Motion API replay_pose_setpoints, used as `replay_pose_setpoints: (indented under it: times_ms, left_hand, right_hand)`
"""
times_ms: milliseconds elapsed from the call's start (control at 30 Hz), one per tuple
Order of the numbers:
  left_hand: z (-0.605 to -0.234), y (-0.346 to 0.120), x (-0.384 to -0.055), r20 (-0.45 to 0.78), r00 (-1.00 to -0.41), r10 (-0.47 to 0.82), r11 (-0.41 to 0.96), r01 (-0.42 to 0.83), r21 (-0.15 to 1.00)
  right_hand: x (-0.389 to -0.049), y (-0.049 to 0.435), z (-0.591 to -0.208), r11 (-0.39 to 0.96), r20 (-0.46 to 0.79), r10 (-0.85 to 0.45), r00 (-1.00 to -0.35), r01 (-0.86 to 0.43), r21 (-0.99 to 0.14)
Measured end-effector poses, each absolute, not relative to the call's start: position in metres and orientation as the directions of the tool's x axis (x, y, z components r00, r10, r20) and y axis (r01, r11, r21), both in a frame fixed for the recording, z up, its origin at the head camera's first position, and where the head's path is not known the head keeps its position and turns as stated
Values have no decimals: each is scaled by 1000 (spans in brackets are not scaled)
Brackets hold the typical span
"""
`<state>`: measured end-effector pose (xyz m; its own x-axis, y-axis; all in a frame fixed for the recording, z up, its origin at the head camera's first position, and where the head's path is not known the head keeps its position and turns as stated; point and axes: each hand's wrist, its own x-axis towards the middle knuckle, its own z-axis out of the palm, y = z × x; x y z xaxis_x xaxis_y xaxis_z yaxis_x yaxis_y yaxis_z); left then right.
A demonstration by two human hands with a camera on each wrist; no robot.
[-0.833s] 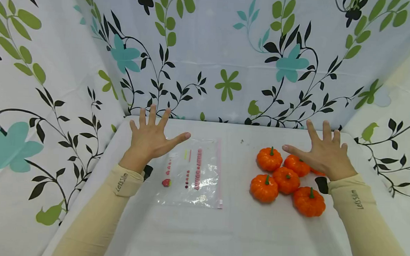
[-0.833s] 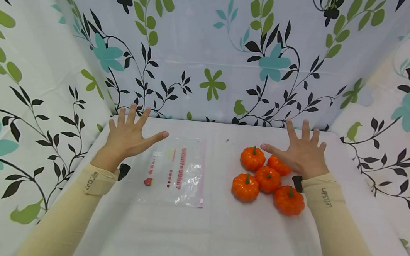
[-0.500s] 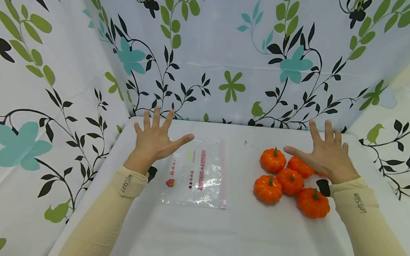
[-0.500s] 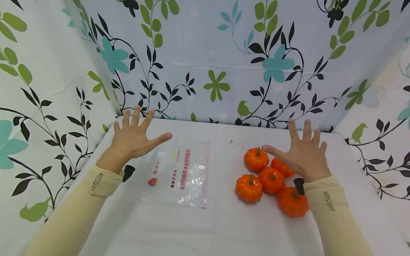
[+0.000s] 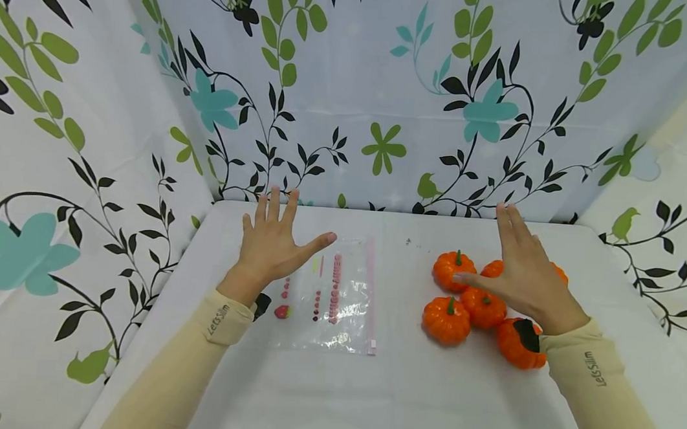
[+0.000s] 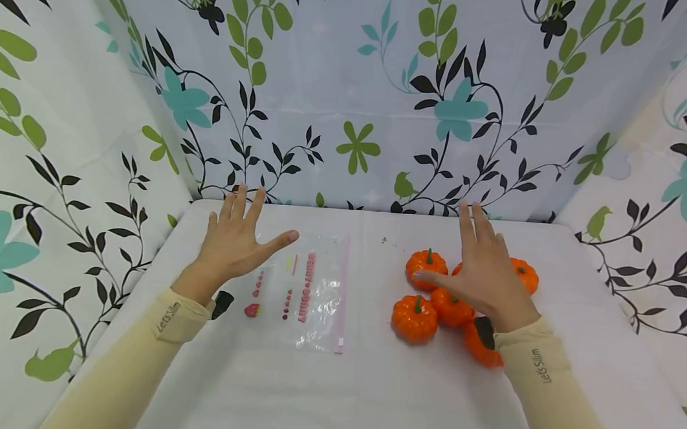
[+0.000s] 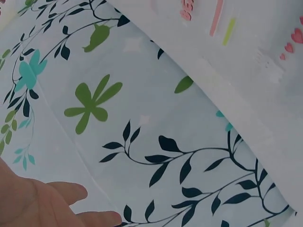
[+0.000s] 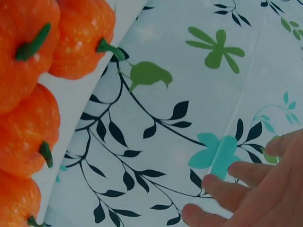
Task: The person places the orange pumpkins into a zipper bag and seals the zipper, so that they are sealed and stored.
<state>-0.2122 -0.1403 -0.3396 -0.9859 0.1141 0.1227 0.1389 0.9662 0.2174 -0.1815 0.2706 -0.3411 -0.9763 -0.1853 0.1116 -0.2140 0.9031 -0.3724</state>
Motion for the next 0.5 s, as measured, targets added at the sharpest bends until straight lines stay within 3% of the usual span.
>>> replay_pose_setpoints:
  times_ms: [300, 500]
  left_hand:
    - [-361, -104, -204, 169, -968, 186, 901, 237, 363]
    - [-377, -76, -196, 94, -961, 260, 924, 276, 265]
  right_hand:
    - [-175, 262, -366, 829, 88, -308, -947, -312, -465]
    - [-176, 261, -389, 826, 35, -371, -928, -347, -443]
